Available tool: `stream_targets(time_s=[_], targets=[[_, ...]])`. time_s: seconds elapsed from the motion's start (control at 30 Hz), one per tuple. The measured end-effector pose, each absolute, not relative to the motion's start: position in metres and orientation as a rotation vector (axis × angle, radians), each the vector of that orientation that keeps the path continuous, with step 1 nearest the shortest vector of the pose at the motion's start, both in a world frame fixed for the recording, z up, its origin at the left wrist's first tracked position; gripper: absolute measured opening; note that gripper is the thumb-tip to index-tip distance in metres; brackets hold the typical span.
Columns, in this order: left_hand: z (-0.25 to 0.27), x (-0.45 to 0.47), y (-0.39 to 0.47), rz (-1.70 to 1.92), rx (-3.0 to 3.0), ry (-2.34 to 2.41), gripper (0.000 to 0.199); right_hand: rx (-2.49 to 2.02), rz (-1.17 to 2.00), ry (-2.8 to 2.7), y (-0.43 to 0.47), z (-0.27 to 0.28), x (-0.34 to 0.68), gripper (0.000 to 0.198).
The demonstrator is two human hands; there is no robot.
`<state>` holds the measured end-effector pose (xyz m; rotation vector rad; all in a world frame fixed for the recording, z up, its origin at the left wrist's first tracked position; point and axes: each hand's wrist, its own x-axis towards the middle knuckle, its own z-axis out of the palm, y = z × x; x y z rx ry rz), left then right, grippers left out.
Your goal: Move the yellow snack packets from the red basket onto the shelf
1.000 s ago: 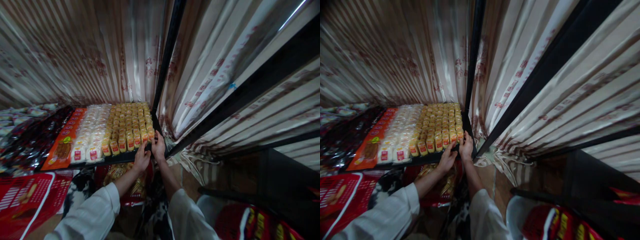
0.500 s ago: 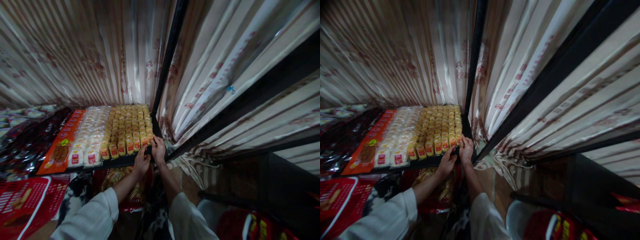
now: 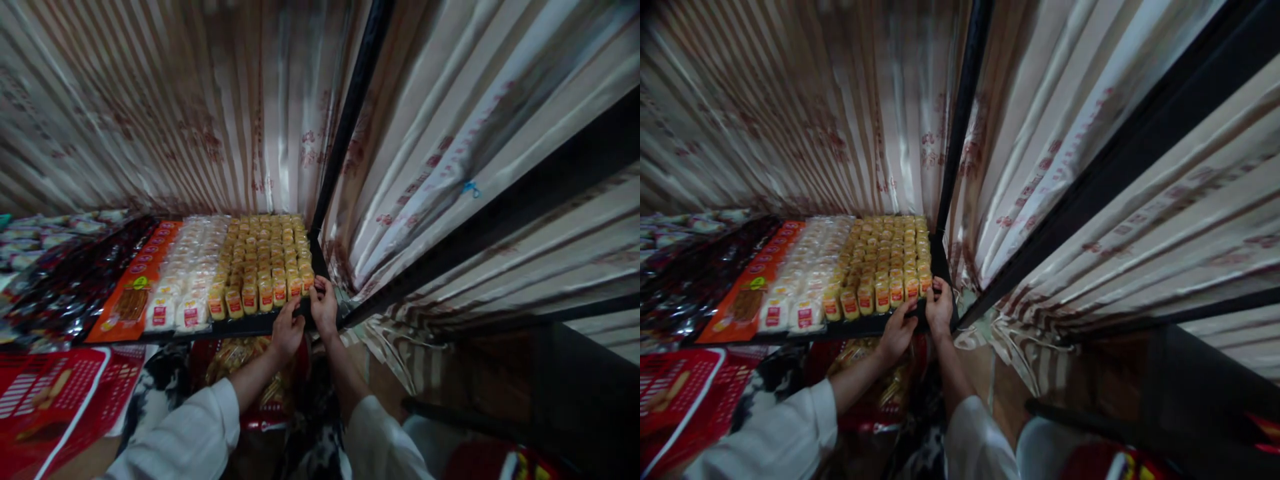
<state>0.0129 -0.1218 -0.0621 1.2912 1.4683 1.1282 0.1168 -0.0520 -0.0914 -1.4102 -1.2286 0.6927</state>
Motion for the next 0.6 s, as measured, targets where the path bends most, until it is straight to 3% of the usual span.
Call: stream_targets(time_s=[0.33, 0.5, 0.6], targets=[[-0.069, -0.01, -0.175, 1.123, 1.35, 1.593, 0.029, -1.413, 0.594, -1.271, -0.1, -0.072, 0.108, 0.046], [-0.088, -0.05, -0.223, 0.919, 1.359, 1.645, 0.032, -1.379, 0.837, -1.339, -0.17, -0.08, 0.074, 0.034], [-0.109, -0.075, -0.24, 0.614, 1.33, 1.74, 0.031, -1.42, 1.052, -1.622, -0.202, -0.106, 0.051, 0.027]])
